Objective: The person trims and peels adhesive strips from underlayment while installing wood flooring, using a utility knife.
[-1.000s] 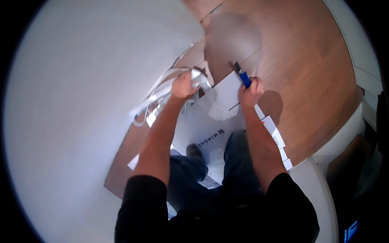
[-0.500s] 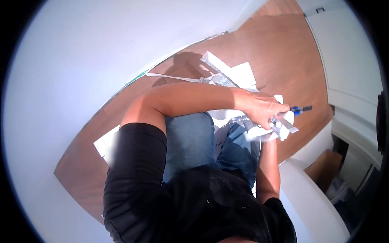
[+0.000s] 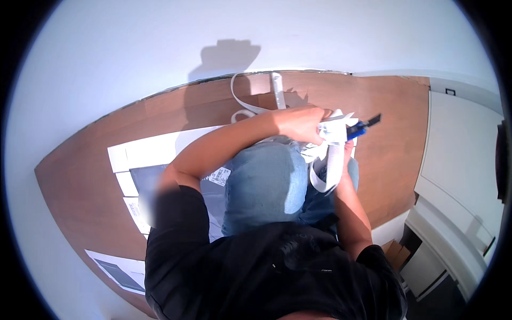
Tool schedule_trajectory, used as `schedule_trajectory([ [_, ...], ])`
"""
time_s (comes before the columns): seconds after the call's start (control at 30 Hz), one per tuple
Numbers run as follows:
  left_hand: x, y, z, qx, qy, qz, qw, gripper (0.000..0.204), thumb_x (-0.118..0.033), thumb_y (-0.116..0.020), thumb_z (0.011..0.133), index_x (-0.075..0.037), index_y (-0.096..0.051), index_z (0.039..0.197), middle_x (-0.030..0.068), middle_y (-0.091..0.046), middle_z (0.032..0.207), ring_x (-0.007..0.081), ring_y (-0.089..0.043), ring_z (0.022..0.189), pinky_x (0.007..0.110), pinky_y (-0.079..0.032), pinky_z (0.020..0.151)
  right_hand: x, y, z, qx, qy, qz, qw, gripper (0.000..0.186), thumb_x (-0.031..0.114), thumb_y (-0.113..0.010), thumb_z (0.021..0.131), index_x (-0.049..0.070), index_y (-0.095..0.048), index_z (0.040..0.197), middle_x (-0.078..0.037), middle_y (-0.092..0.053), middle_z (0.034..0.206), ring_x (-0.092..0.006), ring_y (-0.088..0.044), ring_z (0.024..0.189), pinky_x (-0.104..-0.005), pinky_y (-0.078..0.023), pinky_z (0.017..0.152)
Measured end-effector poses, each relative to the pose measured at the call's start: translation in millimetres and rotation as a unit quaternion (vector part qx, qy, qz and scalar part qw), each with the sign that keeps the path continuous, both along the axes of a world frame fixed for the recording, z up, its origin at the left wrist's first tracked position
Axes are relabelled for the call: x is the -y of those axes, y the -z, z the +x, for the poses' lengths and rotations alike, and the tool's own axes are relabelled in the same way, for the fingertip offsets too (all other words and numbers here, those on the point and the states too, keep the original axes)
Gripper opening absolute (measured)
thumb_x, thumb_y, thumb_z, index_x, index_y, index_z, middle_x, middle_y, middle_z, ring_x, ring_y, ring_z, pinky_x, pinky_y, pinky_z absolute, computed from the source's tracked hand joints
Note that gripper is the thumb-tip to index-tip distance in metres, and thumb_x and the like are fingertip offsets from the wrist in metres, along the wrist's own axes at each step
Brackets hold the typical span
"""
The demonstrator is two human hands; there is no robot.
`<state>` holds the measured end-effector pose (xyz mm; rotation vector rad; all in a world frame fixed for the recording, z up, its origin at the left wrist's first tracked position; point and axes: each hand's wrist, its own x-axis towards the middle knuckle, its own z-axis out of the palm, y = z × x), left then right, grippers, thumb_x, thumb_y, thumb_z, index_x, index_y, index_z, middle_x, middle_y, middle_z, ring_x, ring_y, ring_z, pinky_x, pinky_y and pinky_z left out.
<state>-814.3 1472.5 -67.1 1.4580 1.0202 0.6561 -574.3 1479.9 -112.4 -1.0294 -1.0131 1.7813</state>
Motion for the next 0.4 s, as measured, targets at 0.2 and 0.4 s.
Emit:
schedule_trajectory([
  [0.2,41,90,-23,-0.017,-0.318,-0.071,0.945,0.051,-0.026,-0.079,0.077,0.004,-0.066,0.116,0.0183,-0.075,0.096,0.0297,-0.074,0.089,0.040,-0.058,0.081,-12,73,-3,0.137,-0.095,-0.014,0.986,0.023,0.020,-0.067,0.104,0.002,-0.066,0.119,0.000,-0.067,0.099,-0.0082,-0.062,0.084,-0.0249,-0.053,0.076],
  [0.4,75,189,-88,-0.192,-0.462,-0.174,0.848,0.043,-0.024,-0.076,0.081,0.000,-0.069,0.116,0.0216,-0.071,0.121,0.0301,-0.075,0.083,0.039,-0.059,0.079,18,147,93,0.268,-0.064,-0.041,0.960,0.030,0.020,-0.066,0.104,-0.001,-0.062,0.126,-0.006,-0.068,0.102,-0.0134,-0.064,0.085,-0.0280,-0.055,0.084],
])
